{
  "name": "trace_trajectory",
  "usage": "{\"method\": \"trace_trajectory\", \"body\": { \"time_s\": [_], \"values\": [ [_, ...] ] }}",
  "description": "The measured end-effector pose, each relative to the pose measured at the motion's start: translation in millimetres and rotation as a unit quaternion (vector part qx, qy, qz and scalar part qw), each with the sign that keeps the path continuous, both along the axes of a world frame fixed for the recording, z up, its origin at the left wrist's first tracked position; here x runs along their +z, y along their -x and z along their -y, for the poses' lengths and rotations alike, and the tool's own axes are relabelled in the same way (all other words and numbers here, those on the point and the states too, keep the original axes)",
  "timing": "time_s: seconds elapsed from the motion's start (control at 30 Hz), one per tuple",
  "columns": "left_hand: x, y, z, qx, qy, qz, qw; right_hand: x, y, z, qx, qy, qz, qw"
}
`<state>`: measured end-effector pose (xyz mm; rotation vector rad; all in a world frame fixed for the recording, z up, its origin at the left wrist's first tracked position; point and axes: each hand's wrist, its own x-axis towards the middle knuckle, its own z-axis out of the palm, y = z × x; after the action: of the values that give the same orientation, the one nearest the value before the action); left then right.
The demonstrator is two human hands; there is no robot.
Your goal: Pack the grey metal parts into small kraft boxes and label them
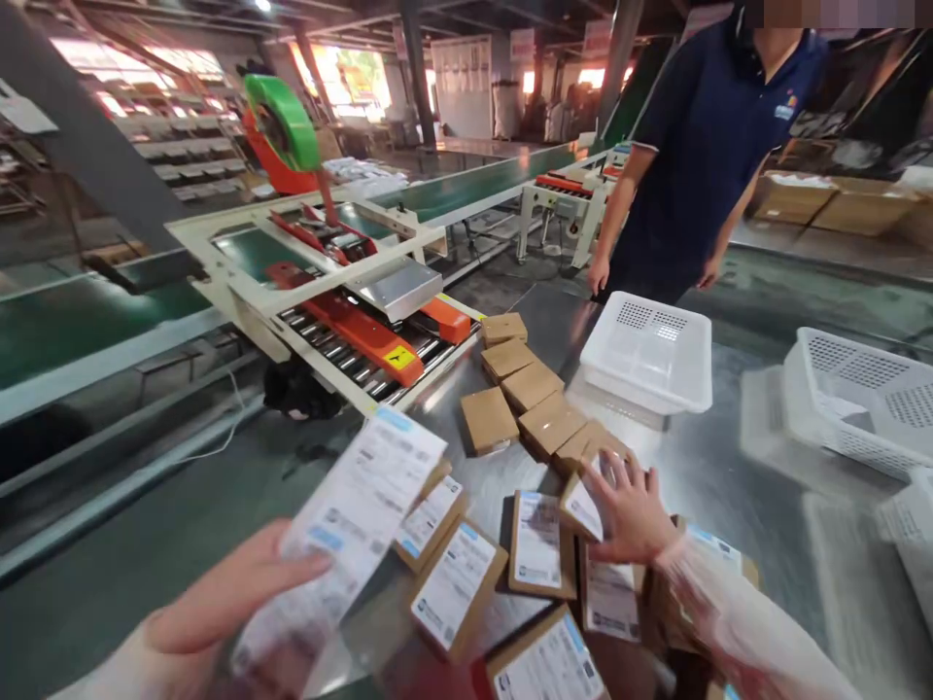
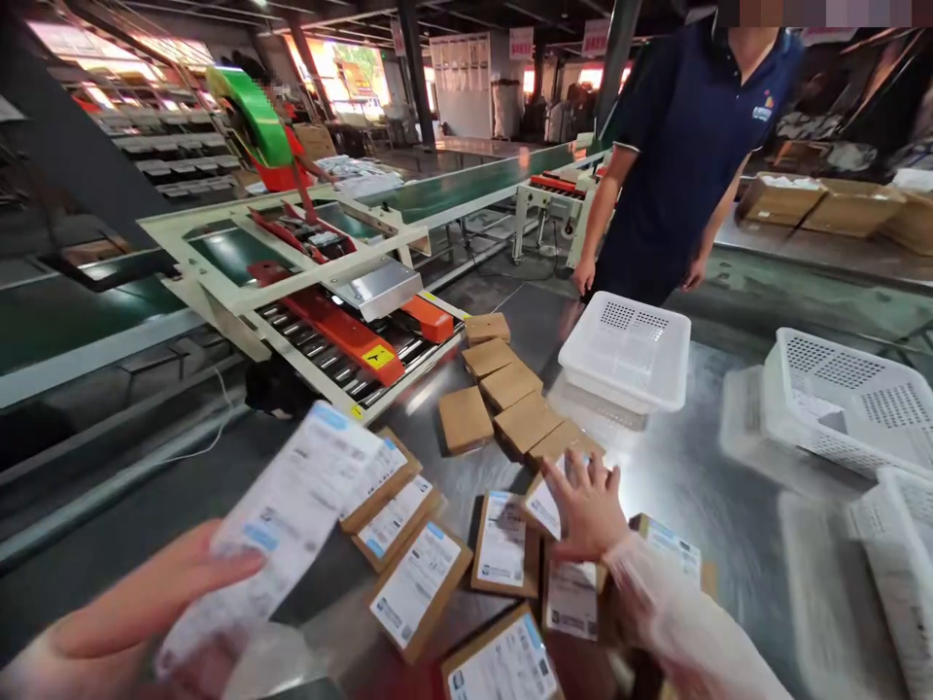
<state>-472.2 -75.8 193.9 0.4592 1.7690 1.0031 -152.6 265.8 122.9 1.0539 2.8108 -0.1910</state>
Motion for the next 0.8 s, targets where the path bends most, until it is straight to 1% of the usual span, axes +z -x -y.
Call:
{"method": "trace_trajectory", "body": {
  "time_s": [0.03, 0.07, 0.1, 0.13, 0.17, 0.2, 0.23, 0.27, 0.3, 0.33, 0.37, 0.43, 0.47, 0.53, 0.6, 0.63, 0.67, 0.7, 0.77, 0.8],
  "values": [
    [-4.4, 7, -25, -0.052, -0.030, 0.025, 0.998, 3.6, -1, 17, -0.009, 0.042, -0.033, 0.999],
    [-12.3, 10, -50, -0.077, -0.054, 0.052, 0.994, 6.7, 4, 35, -0.024, 0.097, -0.089, 0.991],
    [-22.5, 8, -73, -0.093, -0.073, 0.075, 0.990, 8.9, 14, 54, -0.047, 0.173, -0.157, 0.971],
    [-33.9, 3, -92, -0.103, -0.089, 0.091, 0.987, 10.0, 29, 72, -0.074, 0.259, -0.232, 0.934],
    [-45.1, -2, -108, -0.119, -0.104, 0.108, 0.981, 9.7, 48, 89, -0.105, 0.346, -0.305, 0.881],
    [-55.1, -8, -119, -0.154, -0.110, 0.127, 0.974, 8.0, 69, 104, -0.140, 0.418, -0.368, 0.819],
    [-63.1, -11, -128, -0.191, -0.118, 0.142, 0.964, 5.1, 90, 117, -0.181, 0.456, -0.424, 0.761],
    [-68.9, -12, -134, -0.219, -0.128, 0.152, 0.955, 1.4, 110, 126, -0.221, 0.470, -0.464, 0.718],
    [-72.7, -10, -140, -0.224, -0.142, 0.156, 0.951, -2.5, 127, 133, -0.249, 0.471, -0.486, 0.693],
    [-74.9, -7, -146, -0.204, -0.158, 0.156, 0.953, -6.0, 140, 136, -0.262, 0.474, -0.486, 0.686],
    [-76.3, -2, -153, -0.159, -0.171, 0.157, 0.959, -8.4, 149, 136, -0.255, 0.485, -0.469, 0.693],
    [-79.1, 6, -167, -0.052, -0.174, 0.162, 0.970, -8.5, 160, 126, -0.221, 0.508, -0.433, 0.711],
    [-81.6, 8, -174, -0.021, -0.167, 0.169, 0.971, -6.0, 162, 117, -0.214, 0.505, -0.425, 0.720],
    [-89.2, 6, -183, -0.006, -0.159, 0.183, 0.970, 2.1, 166, 95, -0.223, 0.467, -0.420, 0.746],
    [-99.3, -2, -187, -0.002, -0.162, 0.169, 0.972, 10.2, 171, 74, -0.226, 0.424, -0.385, 0.788],
    [-104.4, -8, -187, 0.006, -0.164, 0.142, 0.976, 12.8, 174, 66, -0.218, 0.414, -0.358, 0.808],
    [-109.0, -13, -186, 0.019, -0.163, 0.098, 0.982, 13.9, 177, 61, -0.210, 0.408, -0.336, 0.822],
    [-112.7, -18, -185, 0.038, -0.158, 0.041, 0.986, 13.5, 180, 57, -0.206, 0.407, -0.321, 0.830],
    [-116.9, -25, -183, 0.071, -0.140, -0.065, 0.986, 10.4, 184, 56, -0.211, 0.412, -0.312, 0.830],
    [-117.4, -27, -182, 0.083, -0.131, -0.089, 0.984, 9.0, 185, 55, -0.211, 0.415, -0.313, 0.828]
  ]
}}
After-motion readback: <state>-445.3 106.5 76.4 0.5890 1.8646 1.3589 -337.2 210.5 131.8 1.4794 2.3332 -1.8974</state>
